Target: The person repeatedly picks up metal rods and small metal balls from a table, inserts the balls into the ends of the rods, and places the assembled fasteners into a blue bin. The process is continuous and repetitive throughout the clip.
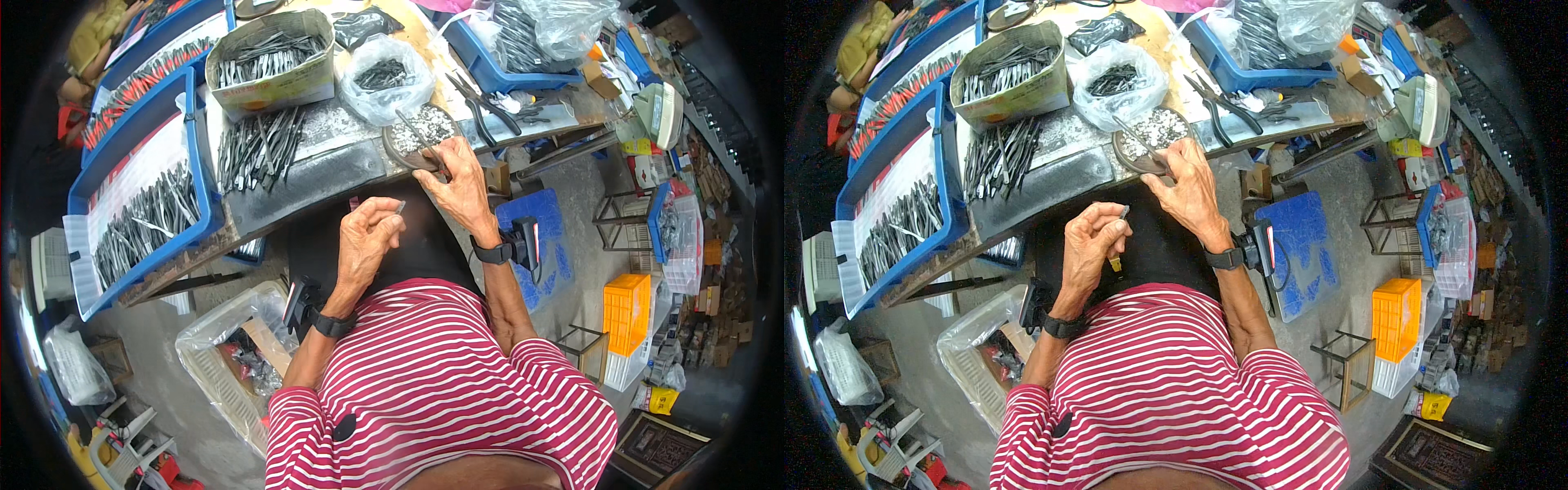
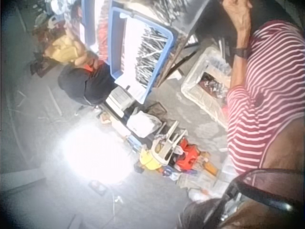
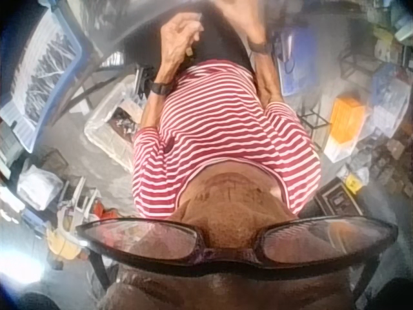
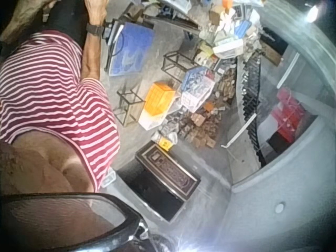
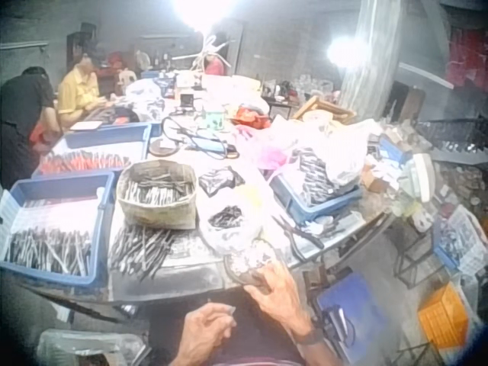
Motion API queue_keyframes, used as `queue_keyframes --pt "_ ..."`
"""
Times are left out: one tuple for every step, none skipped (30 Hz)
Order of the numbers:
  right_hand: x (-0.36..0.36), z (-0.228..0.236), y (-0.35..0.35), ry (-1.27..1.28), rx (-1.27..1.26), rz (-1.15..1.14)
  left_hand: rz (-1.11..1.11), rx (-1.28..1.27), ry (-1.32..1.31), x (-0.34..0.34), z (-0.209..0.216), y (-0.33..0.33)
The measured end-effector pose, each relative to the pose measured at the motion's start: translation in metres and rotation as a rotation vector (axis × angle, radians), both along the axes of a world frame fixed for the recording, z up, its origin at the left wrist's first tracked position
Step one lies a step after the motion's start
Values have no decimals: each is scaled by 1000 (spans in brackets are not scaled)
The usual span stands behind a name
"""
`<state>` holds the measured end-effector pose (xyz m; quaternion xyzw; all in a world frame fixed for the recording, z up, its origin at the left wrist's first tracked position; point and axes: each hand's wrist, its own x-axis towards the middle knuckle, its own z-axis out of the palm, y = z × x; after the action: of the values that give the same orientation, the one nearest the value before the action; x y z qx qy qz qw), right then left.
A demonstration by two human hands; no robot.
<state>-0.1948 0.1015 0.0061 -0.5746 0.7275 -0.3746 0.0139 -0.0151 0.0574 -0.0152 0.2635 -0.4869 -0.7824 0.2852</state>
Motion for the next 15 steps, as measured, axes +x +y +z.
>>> queue_keyframes --pt "0 0 0 25 -14 3 -4 2 1 1 -1 0" --pt "1 0 0 35 -15 3 -8 3 1 1 -1 0" --pt "1 0 0 40 -15 1 -12 5 2 1 -1 1" --pt "2 0 1 45 -17 2 -13 -4 -5 1 -2 1" --pt "2 0 1 65 -17 7 -14 -12 -11 1 -2 1" --pt "2 0 2 85 -19 13 -15 -23 -14 2 -2 1" --pt "2 0 2 104 -22 19 -19 -22 -19 2 -3 1" --pt "3 0 3 118 -20 18 -22 -23 -21 2 -3 1" --pt "3 0 4 133 -19 17 -24 -28 -18 2 -4 1" --pt "4 -1 4 147 -19 17 -26 -24 -24 2 -4 1" --pt "4 -1 5 160 -28 12 -27 -23 -26 2 -4 1" --pt "4 -2 5 173 -37 7 -27 -28 -19 3 -5 1" --pt "5 -3 6 181 -44 2 -25 -20 -25 3 -5 0" --pt "5 -3 6 184 -47 3 -22 -17 -21 3 -5 0" --pt "4 -4 6 181 -47 4 -19 -14 -17 2 -6 -1"
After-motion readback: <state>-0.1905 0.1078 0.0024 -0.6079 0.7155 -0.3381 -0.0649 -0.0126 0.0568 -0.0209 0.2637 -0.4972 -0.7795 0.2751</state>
